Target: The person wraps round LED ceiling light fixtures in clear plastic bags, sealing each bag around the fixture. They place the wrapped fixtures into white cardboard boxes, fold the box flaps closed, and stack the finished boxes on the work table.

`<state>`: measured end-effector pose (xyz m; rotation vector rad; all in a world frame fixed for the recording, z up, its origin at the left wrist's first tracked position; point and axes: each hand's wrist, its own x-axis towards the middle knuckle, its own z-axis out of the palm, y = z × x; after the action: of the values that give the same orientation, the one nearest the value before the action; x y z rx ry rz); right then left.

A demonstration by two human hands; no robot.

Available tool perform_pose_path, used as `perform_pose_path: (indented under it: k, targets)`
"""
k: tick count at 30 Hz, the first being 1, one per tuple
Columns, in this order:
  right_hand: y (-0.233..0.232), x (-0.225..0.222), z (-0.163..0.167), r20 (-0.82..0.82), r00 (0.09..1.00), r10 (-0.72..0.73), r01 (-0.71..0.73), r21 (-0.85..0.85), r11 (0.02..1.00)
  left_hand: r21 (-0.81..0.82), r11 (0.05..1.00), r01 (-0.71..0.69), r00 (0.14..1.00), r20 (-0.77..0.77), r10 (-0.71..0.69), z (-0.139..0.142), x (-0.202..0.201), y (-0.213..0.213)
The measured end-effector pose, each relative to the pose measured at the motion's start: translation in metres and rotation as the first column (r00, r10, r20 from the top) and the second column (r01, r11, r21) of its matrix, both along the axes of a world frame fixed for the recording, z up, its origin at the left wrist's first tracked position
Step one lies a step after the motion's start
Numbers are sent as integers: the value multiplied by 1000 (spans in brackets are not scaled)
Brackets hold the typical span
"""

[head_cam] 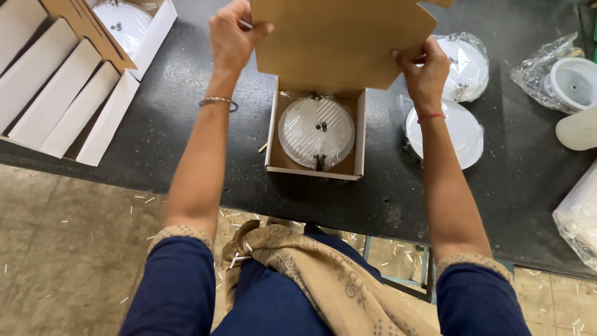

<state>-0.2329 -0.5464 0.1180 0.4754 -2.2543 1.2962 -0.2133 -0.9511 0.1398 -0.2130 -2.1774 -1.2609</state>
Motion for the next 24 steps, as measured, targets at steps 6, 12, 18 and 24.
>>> perform_pose_path:
  k: [6,12,18,24]
  targets:
    - [-31,25,16,-29,1000,-11,13,72,997,-184,953,-242,956,-215,202,-4,19,46]
    - [-20,74,28,214,955,205,-206,-18,978,-16,995,97,987,128,-94,-3,66,54]
    - [3,100,17,366,778,510,-365,-398,842,264,830,492,823,171,-542,-19,88,26]
    - [9,54,36,358,774,522,-383,-391,837,200,849,489,838,161,-521,-5,42,18]
